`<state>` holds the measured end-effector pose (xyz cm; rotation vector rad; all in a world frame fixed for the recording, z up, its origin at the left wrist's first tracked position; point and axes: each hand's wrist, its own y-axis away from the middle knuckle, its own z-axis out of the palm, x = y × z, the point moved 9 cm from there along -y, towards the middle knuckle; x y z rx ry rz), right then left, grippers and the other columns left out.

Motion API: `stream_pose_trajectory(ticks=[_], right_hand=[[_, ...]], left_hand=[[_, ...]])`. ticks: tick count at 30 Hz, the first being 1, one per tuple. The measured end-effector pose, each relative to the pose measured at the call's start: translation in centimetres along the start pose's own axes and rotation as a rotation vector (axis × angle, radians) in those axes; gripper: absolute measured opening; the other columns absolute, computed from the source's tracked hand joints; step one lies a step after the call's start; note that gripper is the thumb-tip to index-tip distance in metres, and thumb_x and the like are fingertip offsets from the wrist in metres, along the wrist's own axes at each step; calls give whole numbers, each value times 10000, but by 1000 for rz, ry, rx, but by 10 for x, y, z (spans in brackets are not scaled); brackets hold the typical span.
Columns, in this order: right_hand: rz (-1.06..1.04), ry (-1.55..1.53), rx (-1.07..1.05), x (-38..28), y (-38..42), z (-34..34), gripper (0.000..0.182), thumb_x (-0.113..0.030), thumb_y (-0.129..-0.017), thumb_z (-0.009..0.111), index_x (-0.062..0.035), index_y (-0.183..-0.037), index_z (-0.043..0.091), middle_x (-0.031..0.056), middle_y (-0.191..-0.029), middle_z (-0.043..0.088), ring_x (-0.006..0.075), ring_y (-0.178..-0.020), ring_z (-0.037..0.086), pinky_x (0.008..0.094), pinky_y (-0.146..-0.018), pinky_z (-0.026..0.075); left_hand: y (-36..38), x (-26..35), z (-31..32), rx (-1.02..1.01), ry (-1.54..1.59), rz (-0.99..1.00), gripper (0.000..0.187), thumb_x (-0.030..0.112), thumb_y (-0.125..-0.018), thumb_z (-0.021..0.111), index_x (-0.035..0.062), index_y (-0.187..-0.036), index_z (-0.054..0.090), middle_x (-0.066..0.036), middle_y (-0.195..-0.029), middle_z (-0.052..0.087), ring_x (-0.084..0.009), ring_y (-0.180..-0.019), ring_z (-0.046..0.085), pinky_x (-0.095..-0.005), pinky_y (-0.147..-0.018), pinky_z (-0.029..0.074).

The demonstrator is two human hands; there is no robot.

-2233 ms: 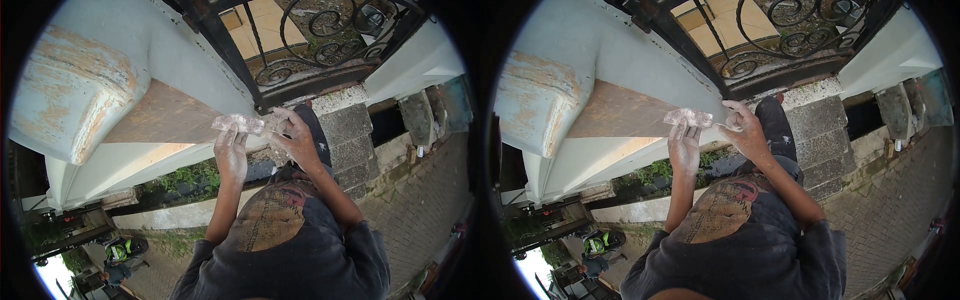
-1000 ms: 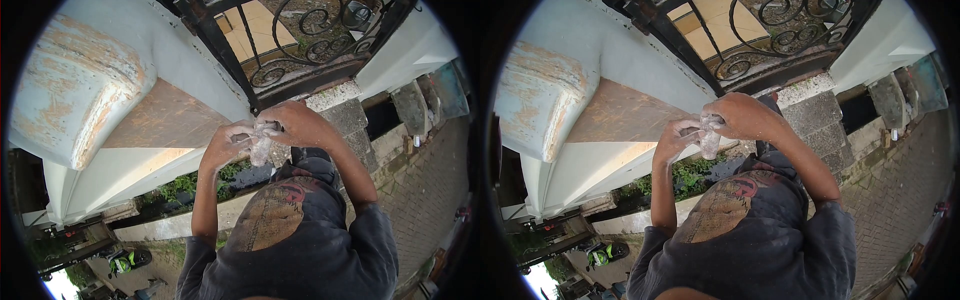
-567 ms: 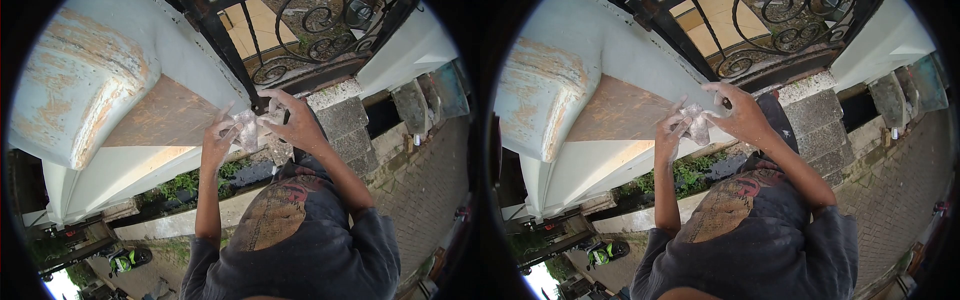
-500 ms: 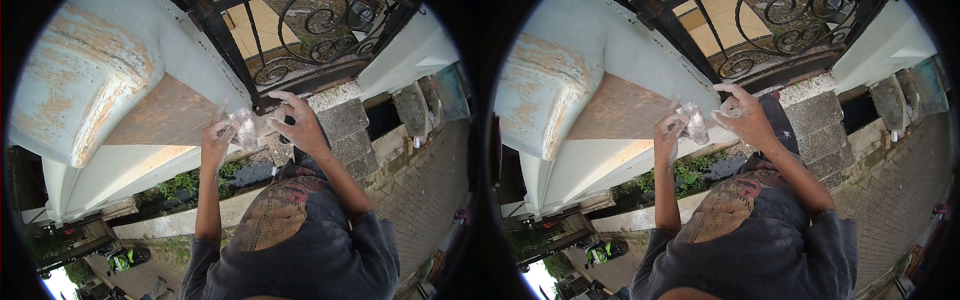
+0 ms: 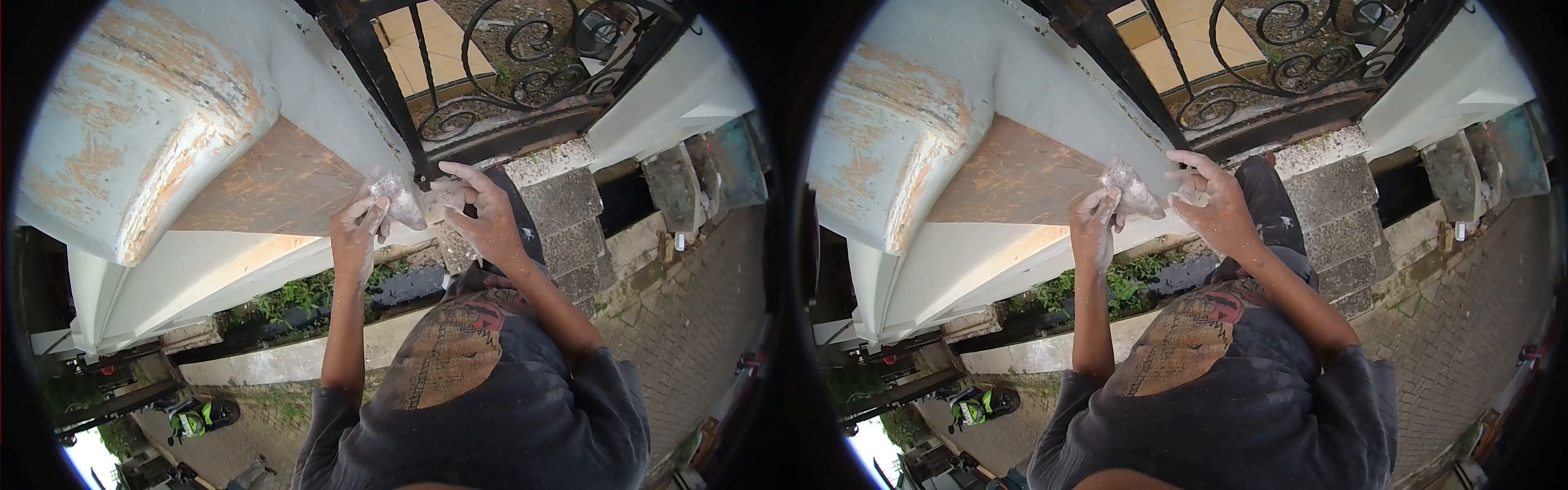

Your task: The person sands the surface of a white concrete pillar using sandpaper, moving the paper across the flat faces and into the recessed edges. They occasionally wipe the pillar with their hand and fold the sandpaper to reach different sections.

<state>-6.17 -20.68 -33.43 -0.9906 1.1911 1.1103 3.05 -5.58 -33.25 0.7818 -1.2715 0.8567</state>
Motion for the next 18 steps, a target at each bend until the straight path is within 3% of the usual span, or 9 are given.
stream_pose_trajectory(ticks=[2, 5, 7, 9, 12, 15, 18], right_hand=[[-155, -137, 22, 2, -1, 11, 733, -116, -733, 725, -66, -1355, 341, 126, -1125, 519, 206, -1118, 482, 335, -963, 356], [-267, 84, 208, -7, 1, 8, 626, -134, -739, 723, -51, -1287, 433, 84, -998, 567, 168, -1057, 513, 323, -938, 367], [-241, 224, 217, -14, 0, 6, 596, -142, -746, 718, -51, -1272, 453, 71, -962, 573, 159, -1027, 521, 316, -931, 369], [-147, 213, 61, -7, -1, 9, 601, -148, -755, 711, -58, -1284, 441, 72, -967, 566, 160, -994, 526, 313, -927, 374], [-150, 206, 28, -5, 0, 9, 571, -125, -768, 693, -69, -1280, 448, 62, -943, 559, 147, -924, 533, 303, -908, 386], [-124, 220, 29, 0, 0, 5, 583, -86, -774, 673, -52, -1300, 426, 75, -990, 568, 145, -966, 551, 296, -902, 390], [-97, -171, 90, -8, 2, 3, 631, -91, -773, 682, -29, -1329, 388, 114, -1082, 558, 178, -1067, 538, 306, -928, 385]], left_hand=[[3, -5, 2, 22, 46, -43, 206, 100, -832, 632, -104, -808, 639, -219, -1347, 423, -55, -507, 476, -198, -432, 359], [1, -12, -3, 26, 28, -18, 197, 100, -824, 640, -97, -810, 643, -202, -1333, 450, -54, -571, 509, -183, -451, 355], [-2, -11, -5, 32, -17, 32, 200, 103, -822, 644, -97, -827, 643, -196, -1333, 453, -73, -656, 561, -183, -482, 395], [-3, -12, -8, 37, -37, 70, 208, 111, -823, 646, -97, -840, 643, -193, -1343, 441, -102, -756, 598, -194, -525, 445], [-3, -15, -8, 49, 3, 59, 224, 124, -830, 643, -100, -847, 638, -194, -1375, 392, -151, -904, 613, -235, -600, 525], [1, -9, 0, 74, 60, -4, 229, 124, -837, 635, -104, -855, 633, -195, -1409, 330, -183, -996, 593, -278, -648, 570], [3, -3, 4, 59, 19, 43, 216, 106, -844, 620, -106, -884, 632, -199, -1426, 290, -209, -1059, 567, -293, -653, 586]])
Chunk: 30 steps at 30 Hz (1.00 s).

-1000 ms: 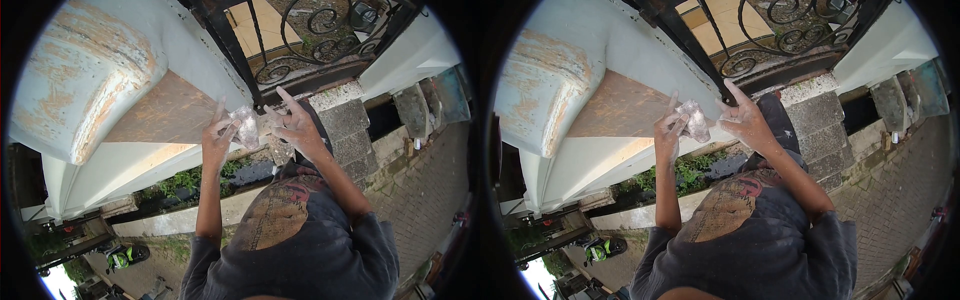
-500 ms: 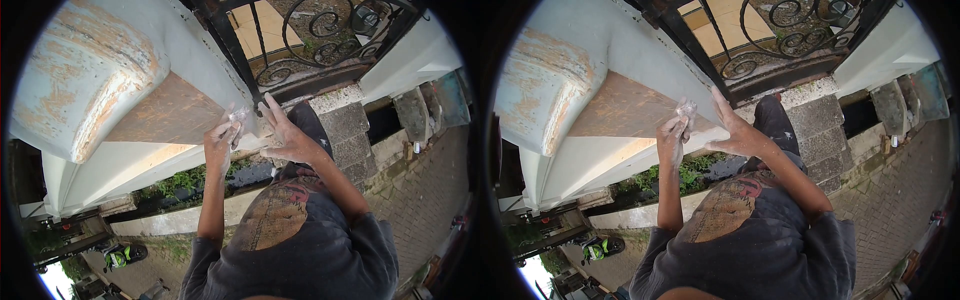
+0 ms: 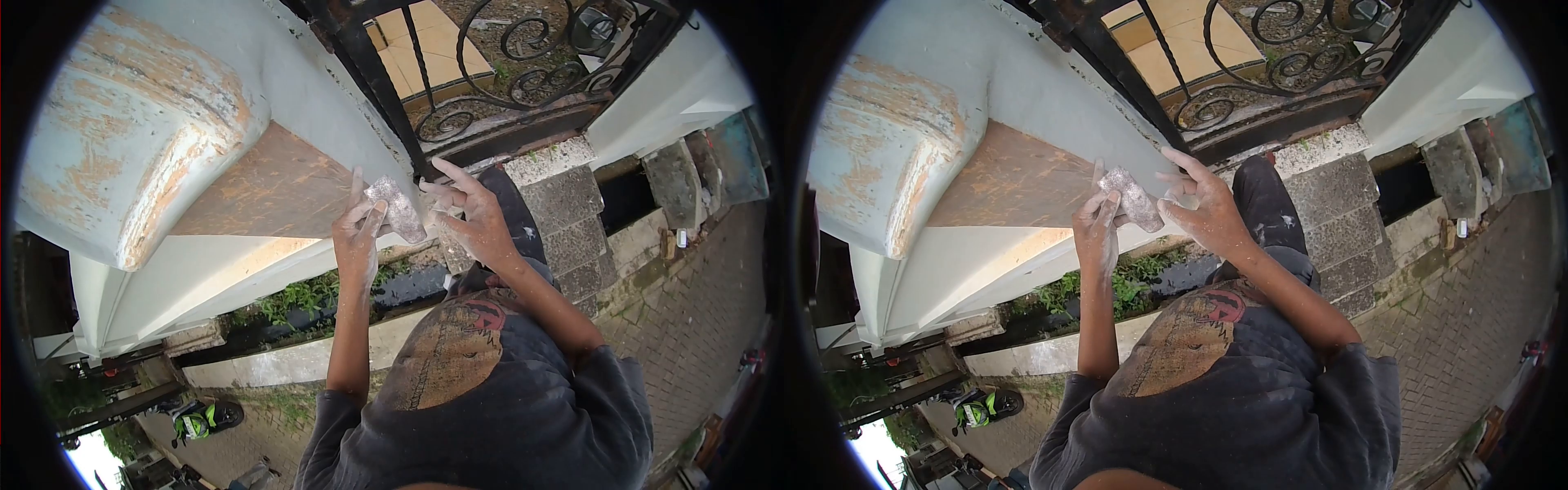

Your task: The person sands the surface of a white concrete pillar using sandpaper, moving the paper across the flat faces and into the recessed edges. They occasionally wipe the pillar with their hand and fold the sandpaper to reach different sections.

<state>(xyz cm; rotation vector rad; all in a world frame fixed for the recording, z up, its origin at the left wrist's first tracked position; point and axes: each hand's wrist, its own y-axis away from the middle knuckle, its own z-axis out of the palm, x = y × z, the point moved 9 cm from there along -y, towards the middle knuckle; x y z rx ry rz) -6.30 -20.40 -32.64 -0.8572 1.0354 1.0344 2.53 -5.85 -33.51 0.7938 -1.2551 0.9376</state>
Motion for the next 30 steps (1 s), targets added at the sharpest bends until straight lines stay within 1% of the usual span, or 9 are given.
stream_pose_trajectory(ticks=[2, 5, 8, 12, 15, 18, 21, 24, 30], right_hand=[[-15, -195, -24, 14, 2, 5, 652, -106, -783, 685, -15, -1342, 363, 137, -1139, 537, 206, -1113, 520, 311, -944, 382], [-104, 183, 85, 17, 3, 0, 650, -118, -800, 683, -6, -1348, 350, 153, -1181, 515, 233, -1138, 505, 319, -948, 392], [32, 131, -53, 25, 2, 7, 546, -105, -826, 658, 11, -1298, 408, 137, -1144, 535, 215, -1086, 533, 300, -908, 424], [137, 82, -150, 32, 3, 9, 208, -64, -861, 607, 36, -1037, 559, 63, -953, 603, 107, -887, 574, 225, -778, 462], [55, 102, -31, 30, 0, -15, 64, -28, -863, 584, 14, -907, 564, 33, -880, 608, 61, -814, 551, 210, -717, 449], [41, -17, 52, 46, -2, -48, 45, -6, -863, 561, 2, -906, 554, 34, -884, 603, 63, -798, 548, 214, -714, 438], [98, -112, 199, 44, 4, -58, 161, 7, -863, 529, -9, -1023, 521, 47, -917, 603, 86, -807, 566, 226, -724, 452], [161, -51, 264, 55, 12, -66, 351, 15, -865, 491, -50, -1207, 442, 105, -1008, 618, 157, -818, 628, 291, -682, 541], [290, -74, 222, 78, 19, -62, 393, 20, -846, 527, -40, -1224, 439, 96, -966, 638, 137, -760, 628, 265, -597, 533]], left_hand=[[0, 2, 0, -9, -45, 50, 204, 93, -845, 614, -101, -906, 633, -204, -1429, 279, -229, -1081, 559, -296, -644, 590], [2, 4, 1, -27, -12, 58, 200, 84, -851, 600, -100, -919, 636, -206, -1426, 282, -236, -1081, 560, -296, -629, 594], [7, 3, 8, -71, 43, -36, 198, 101, -850, 608, -72, -936, 650, -208, -1430, 279, -258, -1150, 510, -356, -773, 560], [14, -4, 16, -271, -256, -42, 316, 174, -833, 646, 42, -1119, 626, -207, -1471, 210, -308, -1304, 337, -385, -1033, 308], [29, 65, 27, -143, -885, 378, 557, 211, -816, 664, 114, -1320, 449, -231, -1482, 134, -353, -1275, 360, -463, -992, 345], [53, 130, 15, -9, -994, 759, 759, 300, -817, 659, 231, -1434, 223, -260, -1478, 78, -417, -1321, 232, -514, -1018, 278], [73, 187, -14, 280, -1162, 1054, 803, 335, -770, 694, 282, -1424, 231, -316, -1444, 119, -478, -1325, 158, -609, -1009, 201], [74, 229, -42, 578, -1375, 1185, 719, 386, -855, 581, 260, -1441, 182, -269, -1469, 113, -438, -1328, 192, -557, -1046, 185], [52, 271, -82, 751, -1413, 1166, 698, 387, -887, 519, 270, -1454, 129, -265, -1474, 93, -444, -1346, 150, -564, -1052, 159]])
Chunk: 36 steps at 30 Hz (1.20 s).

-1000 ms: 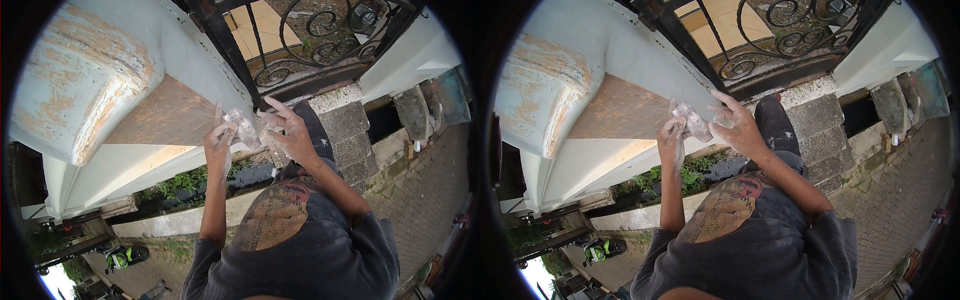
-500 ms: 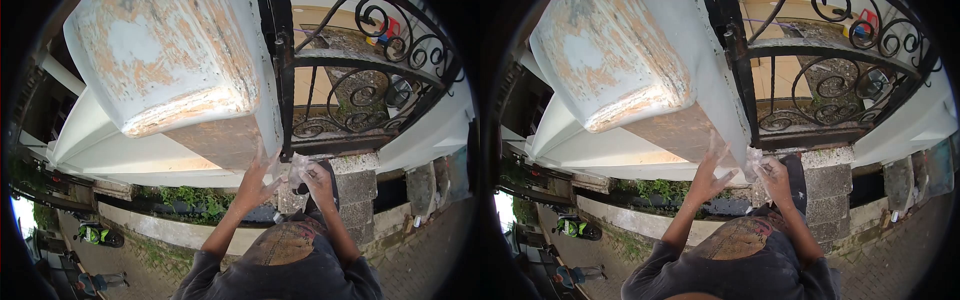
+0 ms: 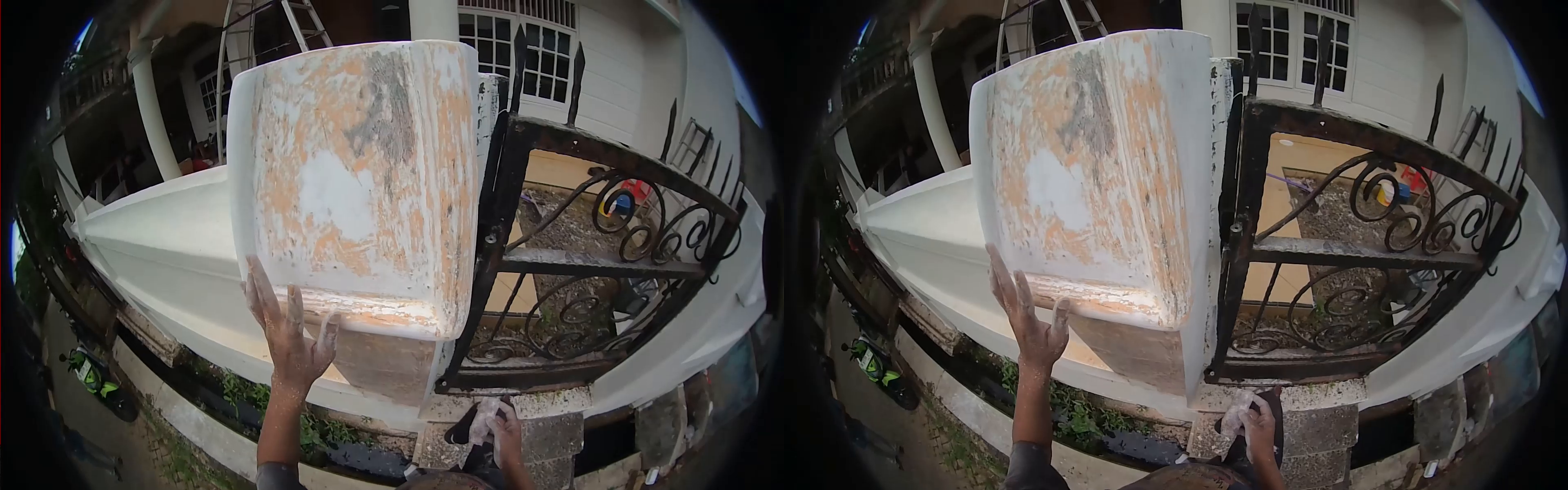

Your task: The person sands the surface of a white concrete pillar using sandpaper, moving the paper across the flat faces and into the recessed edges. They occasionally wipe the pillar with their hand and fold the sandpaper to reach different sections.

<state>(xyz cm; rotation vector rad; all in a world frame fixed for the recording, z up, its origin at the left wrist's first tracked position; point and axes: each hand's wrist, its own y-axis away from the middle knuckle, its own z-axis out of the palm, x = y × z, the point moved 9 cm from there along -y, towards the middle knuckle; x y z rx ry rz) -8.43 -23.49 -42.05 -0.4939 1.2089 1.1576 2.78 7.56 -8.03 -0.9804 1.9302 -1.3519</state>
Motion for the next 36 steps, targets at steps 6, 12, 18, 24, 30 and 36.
stream_pose_trajectory(ticks=[6, 12, 18, 24, 30, 36], right_hand=[[55, 7, -11, 2, -6, 7, 397, 29, -836, 543, -18, -1220, 454, 89, -919, 651, 132, -727, 626, 265, -593, 529], [23, -17, 0, 11, -11, 3, 367, 21, -849, 530, 0, -1209, 462, 83, -890, 650, 121, -697, 625, 258, -571, 534], [29, 46, 29, 7, -8, 2, 372, 20, -845, 529, 5, -1209, 455, 85, -881, 645, 131, -688, 626, 254, -574, 532], [-172, 74, 136, -12, -17, -15, 493, 6, -835, 545, -89, -1288, 375, 65, -963, 587, 87, -652, 534, 200, -513, 424], [-374, 143, 202, -115, -30, 12, 256, 47, -845, 505, 61, -1088, 582, 78, -985, 606, 122, -880, 561, 238, -783, 446], [-1035, 310, 113, -294, -10, 101, 472, 93, -809, 533, 64, -1272, 446, 131, -1156, 551, 139, -967, 552, 223, -793, 446]], left_hand=[[-4, -15, 5, -3, -53, -39, 686, 427, -893, 480, 266, -1455, 122, -235, -1489, 47, -441, -1359, 99, -586, -1067, 102], [-15, -11, 15, -157, -138, -118, 655, 412, -881, 498, 208, -1440, 223, -219, -1494, 54, -418, -1370, 75, -581, -1072, 80], [-58, -13, 12, -98, -110, -104, 708, 383, -791, 615, 247, -1412, 304, -228, -1490, 55, -425, -1370, 49, -631, -1054, 14], [-94, -59, -8, 102, -130, -139, 660, 390, -824, 570, 271, -1413, 298, -174, -1503, 75, -382, -1379, 72, -627, -1061, 38], [-86, -68, -3, 185, 34, -173, 570, 265, -866, 519, 188, -1400, 338, -178, -1457, 245, -361, -1214, 410, -491, -999, 368], [-85, -75, -10, 285, 170, -213, 634, 230, -874, 517, 185, -1437, 228, -162, -1455, 255, -342, -1214, 398, -486, -1007, 356]])
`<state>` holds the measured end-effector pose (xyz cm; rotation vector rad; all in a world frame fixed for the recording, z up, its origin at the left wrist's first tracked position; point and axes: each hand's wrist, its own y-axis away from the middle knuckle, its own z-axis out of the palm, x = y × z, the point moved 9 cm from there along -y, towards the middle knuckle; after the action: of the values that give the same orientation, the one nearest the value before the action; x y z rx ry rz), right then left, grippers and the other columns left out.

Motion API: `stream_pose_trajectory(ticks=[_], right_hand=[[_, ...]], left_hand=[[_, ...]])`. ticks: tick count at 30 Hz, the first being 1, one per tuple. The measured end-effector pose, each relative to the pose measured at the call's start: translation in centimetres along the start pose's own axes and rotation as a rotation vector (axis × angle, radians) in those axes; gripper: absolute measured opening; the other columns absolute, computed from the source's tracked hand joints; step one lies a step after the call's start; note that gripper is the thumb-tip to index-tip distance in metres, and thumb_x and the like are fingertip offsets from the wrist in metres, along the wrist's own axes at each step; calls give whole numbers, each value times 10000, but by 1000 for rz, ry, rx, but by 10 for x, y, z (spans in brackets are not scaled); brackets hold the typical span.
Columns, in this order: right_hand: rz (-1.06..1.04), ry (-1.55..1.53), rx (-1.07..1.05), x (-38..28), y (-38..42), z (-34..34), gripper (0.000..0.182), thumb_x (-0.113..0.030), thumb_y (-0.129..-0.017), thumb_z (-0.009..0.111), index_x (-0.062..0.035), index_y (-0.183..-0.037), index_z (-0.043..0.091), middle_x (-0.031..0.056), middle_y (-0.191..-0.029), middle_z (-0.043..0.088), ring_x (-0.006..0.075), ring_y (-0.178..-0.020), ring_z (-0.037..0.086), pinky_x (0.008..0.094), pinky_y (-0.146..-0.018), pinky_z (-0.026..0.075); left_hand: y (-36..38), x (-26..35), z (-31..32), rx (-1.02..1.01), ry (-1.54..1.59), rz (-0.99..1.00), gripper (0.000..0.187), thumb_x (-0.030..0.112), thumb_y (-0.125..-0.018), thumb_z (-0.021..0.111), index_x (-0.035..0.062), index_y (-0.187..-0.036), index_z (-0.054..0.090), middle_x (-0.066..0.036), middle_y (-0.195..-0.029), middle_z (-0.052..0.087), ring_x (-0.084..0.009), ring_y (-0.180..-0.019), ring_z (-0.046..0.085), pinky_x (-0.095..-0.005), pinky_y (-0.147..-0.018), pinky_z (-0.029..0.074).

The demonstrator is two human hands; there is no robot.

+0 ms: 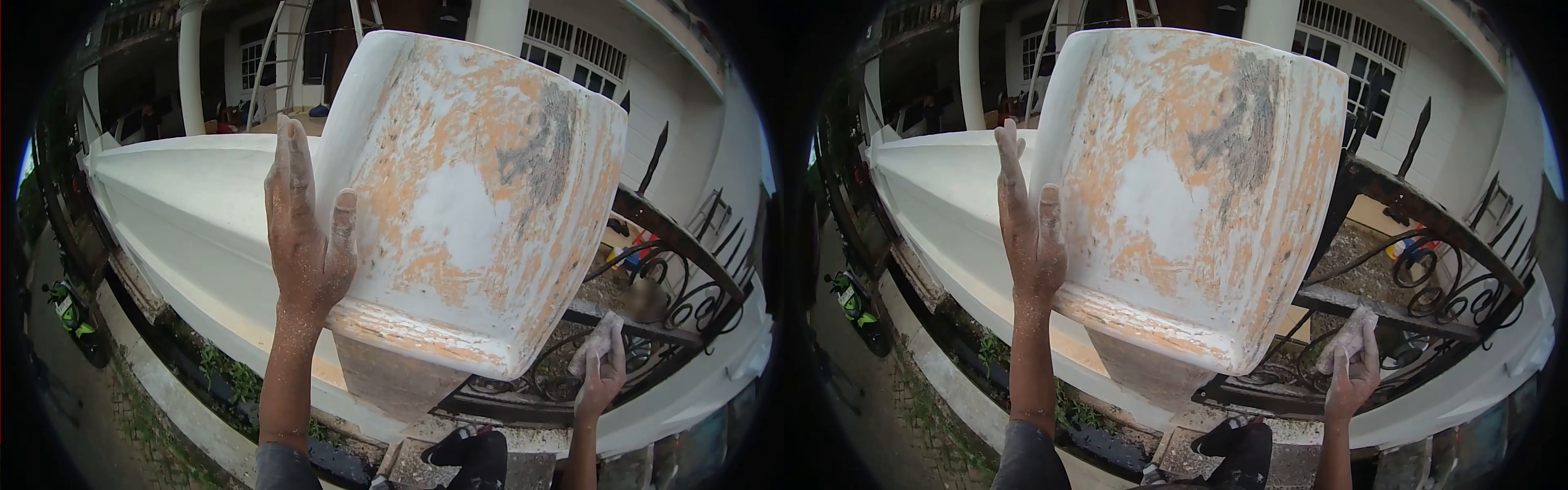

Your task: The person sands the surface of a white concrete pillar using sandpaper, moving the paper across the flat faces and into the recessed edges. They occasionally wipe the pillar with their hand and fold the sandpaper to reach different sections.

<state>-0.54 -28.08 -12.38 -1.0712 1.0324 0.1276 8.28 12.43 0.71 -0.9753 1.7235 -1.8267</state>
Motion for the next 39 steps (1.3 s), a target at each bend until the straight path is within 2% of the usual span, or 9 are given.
stream_pose_trajectory(ticks=[8, 12, 20, 23, 25, 30, 33, 36, 39], right_hand=[[-896, -49, -58, -199, -103, 98, 207, 39, -833, 579, 53, -1039, 594, 165, -1046, 632, 211, -1020, 597, 321, -894, 500], [-1359, 321, -80, -257, -105, 164, 245, -93, -919, 491, -6, -1133, 572, 155, -1033, 634, 184, -942, 636, 303, -833, 518], [-673, 151, -429, -228, -147, 212, 272, -153, -902, 534, -12, -1135, 542, 127, -981, 641, 151, -834, 646, 260, -716, 533], [-623, 114, -453, -221, -152, 211, 290, -168, -899, 542, -11, -1142, 535, 130, -979, 647, 145, -803, 659, 248, -668, 547], [-646, 57, -488, -224, -149, 213, 292, -166, -897, 544, -7, -1141, 532, 133, -980, 648, 140, -795, 661, 244, -663, 550], [-661, -50, -534, -229, -141, 215, 275, -136, -895, 541, 10, -1128, 530, 135, -988, 646, 131, -812, 652, 247, -703, 545], [-639, -137, -513, -230, -139, 213, 278, -136, -894, 546, 11, -1129, 525, 135, -991, 645, 128, -823, 648, 251, -703, 544], [-680, -187, -447, -231, -143, 207, 255, -129, -890, 554, 10, -1102, 529, 130, -971, 652, 130, -812, 650, 246, -690, 541], [-711, -301, -429, -229, -147, 198, 220, -129, -888, 561, 8, -1059, 537, 121, -946, 658, 131, -797, 650, 244, -686, 535]], left_hand=[[2, -4, -1, 17, -37, -11, 609, 256, -907, 487, 210, -1443, 201, -159, -1402, 335, -324, -1209, 394, -469, -1005, 358], [6, -8, 2, -5, -81, -2, 600, 256, -913, 480, 219, -1442, 201, -157, -1400, 338, -323, -1207, 395, -468, -1006, 358], [7, -10, 0, 26, 11, 23, 638, 380, -874, 525, 253, -1432, 243, -207, -1458, 201, -391, -1285, 290, -548, -1036, 274], [19, 10, 11, -148, -432, 144, 645, 471, -841, 536, 313, -1412, 283, -213, -1480, 122, -403, -1341, 177, -594, -1057, 177], [26, 30, 21, -252, -330, 96, 584, 522, -825, 524, 296, -1351, 415, -179, -1491, 123, -358, -1372, 130, -610, -1071, 77], [38, 116, 83, -582, -31, 612, 747, 628, -725, 574, 349, -1375, 334, -77, -1489, 191, -262, -1376, 163, -509, -1126, 96], [-31, 80, 62, -338, -149, 428, 773, 600, -807, 499, 136, -1396, 311, -113, -1483, 194, -298, -1376, 149, -493, -1130, 79], [-41, 89, 63, -193, -170, 338, 838, 631, -783, 513, 126, -1409, 280, -148, -1481, 178, -307, -1375, 145, -501, -1125, 93], [14, 136, 95, -536, -2, 500, 837, 674, -770, 481, 170, -1409, 286, -106, -1481, 199, -281, -1376, 152, -501, -1128, 90]])
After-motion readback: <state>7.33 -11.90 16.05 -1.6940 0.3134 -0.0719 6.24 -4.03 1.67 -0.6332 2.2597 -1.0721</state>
